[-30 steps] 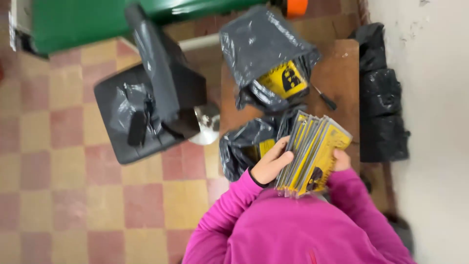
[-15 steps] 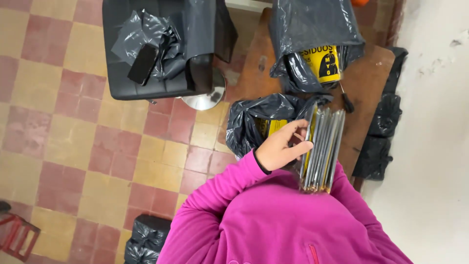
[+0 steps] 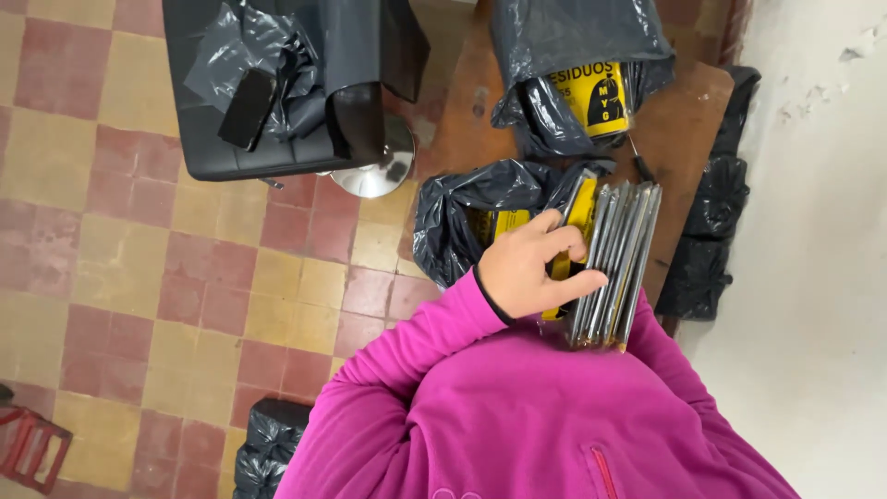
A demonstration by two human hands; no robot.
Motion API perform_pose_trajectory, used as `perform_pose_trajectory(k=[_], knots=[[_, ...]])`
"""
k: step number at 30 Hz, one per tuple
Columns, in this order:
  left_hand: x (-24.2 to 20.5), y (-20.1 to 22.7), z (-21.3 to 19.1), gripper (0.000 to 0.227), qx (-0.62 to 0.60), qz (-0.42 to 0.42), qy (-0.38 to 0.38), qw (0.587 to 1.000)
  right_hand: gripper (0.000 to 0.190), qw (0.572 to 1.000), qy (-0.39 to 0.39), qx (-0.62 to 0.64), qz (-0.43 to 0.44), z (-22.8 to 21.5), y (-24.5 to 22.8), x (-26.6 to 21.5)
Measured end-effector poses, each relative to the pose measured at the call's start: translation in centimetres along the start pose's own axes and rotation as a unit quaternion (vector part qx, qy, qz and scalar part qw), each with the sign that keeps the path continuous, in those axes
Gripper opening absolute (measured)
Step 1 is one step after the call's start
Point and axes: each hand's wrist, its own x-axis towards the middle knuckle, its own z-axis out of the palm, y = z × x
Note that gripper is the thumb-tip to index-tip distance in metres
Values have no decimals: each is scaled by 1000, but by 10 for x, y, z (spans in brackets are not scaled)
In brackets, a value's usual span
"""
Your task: The person opens a black plastic bag with a screwdriver, then repeatedly places stacks of packaged trash bags into the opened bag. The person handles the packages one at a time and arranges them inside the bag on a wooden table.
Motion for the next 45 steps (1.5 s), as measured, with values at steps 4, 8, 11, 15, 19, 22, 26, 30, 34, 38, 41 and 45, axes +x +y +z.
perform_pose_trajectory(k=[4,8,11,15,19,22,26,30,34,38,41,45], knots=[[-1,-20,10,22,-55,-31,12,998,47,1000,2,0,-22,5,8,-2],[-1,-30,18,19,-135,-51,34,989,48,999,7,3,-41,14,18,-3],[3,-28,14,28,-95,-53,59,992,48,998,12,5,-57,32,23,8],[0,-30,15,28,-42,-44,54,997,49,997,20,5,-73,53,27,1],[2,-26,15,27,-38,-104,42,993,50,996,24,0,-88,40,29,-35],[4,-29,19,32,-40,-113,56,991,50,995,22,-9,-101,37,28,-45],[1,-36,26,24,-10,-55,55,997,51,992,23,-18,-124,33,31,-57],[5,-29,25,17,0,-64,40,997,52,989,20,-29,-141,38,30,-59],[3,-32,33,17,-17,-93,44,995,53,986,17,-42,-158,42,27,-61],[6,-27,37,28,-27,-79,38,996,54,982,14,-57,-179,46,24,-62],[6,-30,45,37,37,0,63,997,54,980,9,-71,-186,48,16,-53],[2,-24,47,31,84,22,52,995,55,977,9,-85,-198,49,17,-52]])
